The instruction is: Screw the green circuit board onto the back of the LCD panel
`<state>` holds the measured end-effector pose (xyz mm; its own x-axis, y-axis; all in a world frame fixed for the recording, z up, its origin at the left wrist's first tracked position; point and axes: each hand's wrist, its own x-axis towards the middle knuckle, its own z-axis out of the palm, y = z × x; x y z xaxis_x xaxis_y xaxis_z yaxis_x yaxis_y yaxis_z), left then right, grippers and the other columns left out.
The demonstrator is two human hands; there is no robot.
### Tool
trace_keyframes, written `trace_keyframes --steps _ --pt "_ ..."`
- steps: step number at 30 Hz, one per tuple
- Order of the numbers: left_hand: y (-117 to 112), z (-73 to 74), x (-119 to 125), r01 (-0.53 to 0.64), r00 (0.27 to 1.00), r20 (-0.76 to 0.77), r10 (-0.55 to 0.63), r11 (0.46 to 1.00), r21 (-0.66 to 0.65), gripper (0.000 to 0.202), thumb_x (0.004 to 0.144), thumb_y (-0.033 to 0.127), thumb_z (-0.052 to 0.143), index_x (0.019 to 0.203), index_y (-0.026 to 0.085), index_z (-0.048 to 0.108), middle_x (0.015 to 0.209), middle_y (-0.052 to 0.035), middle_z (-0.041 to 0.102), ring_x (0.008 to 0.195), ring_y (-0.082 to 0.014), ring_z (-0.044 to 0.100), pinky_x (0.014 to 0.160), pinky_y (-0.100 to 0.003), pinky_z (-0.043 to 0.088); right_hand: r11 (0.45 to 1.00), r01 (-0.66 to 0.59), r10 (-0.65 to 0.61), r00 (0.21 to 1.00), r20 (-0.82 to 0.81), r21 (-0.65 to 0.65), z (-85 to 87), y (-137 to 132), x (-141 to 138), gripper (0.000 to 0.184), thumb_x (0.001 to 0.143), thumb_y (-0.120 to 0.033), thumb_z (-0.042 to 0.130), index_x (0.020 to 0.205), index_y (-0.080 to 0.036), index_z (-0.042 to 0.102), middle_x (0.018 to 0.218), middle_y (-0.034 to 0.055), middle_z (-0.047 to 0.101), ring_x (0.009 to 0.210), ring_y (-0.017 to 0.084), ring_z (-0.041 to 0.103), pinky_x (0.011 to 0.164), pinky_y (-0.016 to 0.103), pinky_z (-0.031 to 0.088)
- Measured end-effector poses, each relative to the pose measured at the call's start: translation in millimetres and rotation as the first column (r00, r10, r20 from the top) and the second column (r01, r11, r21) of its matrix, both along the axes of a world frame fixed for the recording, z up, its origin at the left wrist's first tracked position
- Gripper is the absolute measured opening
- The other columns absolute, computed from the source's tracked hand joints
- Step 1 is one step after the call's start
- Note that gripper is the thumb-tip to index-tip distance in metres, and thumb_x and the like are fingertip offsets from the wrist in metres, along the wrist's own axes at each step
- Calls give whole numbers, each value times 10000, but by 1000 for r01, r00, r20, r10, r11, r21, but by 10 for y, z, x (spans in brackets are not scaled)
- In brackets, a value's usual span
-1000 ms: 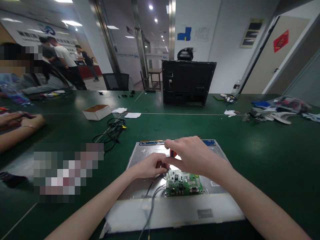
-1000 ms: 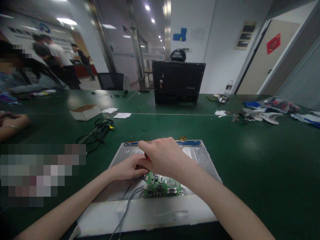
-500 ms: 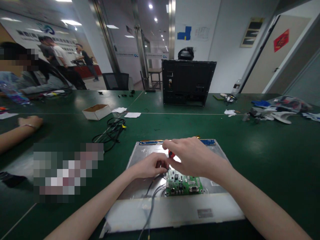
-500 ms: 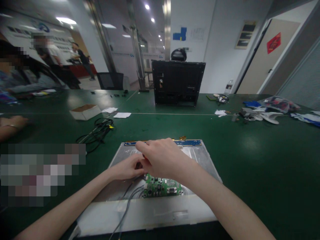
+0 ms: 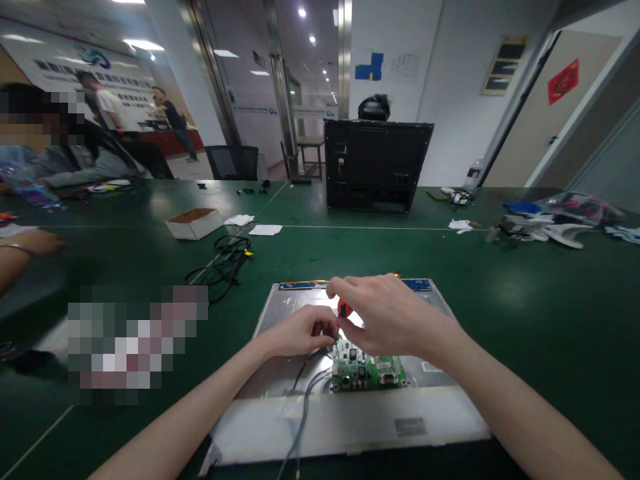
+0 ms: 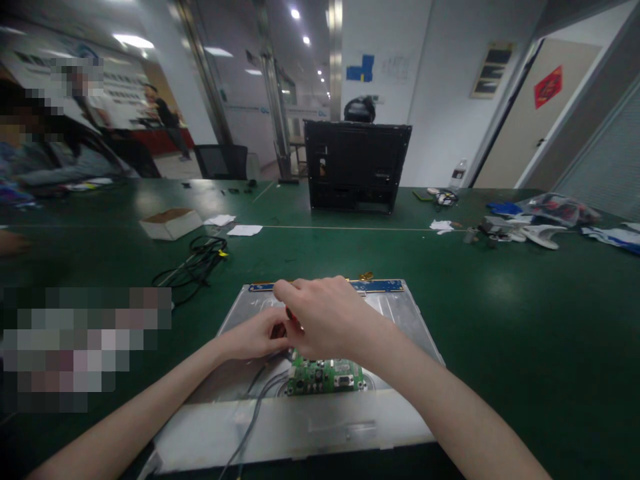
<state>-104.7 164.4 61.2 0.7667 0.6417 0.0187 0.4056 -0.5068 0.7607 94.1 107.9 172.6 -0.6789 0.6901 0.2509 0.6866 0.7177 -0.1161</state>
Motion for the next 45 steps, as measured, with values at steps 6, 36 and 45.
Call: trace_keyframes --steps 6,36,45 --pt "-21 17 -5 -20 1000 0 20 1000 1 64 732 159 624 796 163 623 770 -9 629 712 -165 564 651 -259 448 998 63 -64 997 48 28 8 27 -16 169 924 -351 489 923 -191 543 776 5 670 596 121 536 486 257 215" --pt "-16 30 6 -21 1000 -6 20 999 -28 85 723 169 637 802 157 608 749 0 609 671 -154 558 613 -250 450 1000 20 -21 999 40 5 11 29 -11 129 934 -304 467 962 -202 540 806 3 654 591 107 513 489 247 228" --pt "-12 19 -9 -3 1000 -25 4 1000 12 92 758 178 629 847 158 617 787 -13 631 697 -164 568 623 -253 453 999 17 -17 1000 25 33 4 22 7 163 909 -328 495 1001 -202 542 823 3 661 601 115 520 479 247 218"
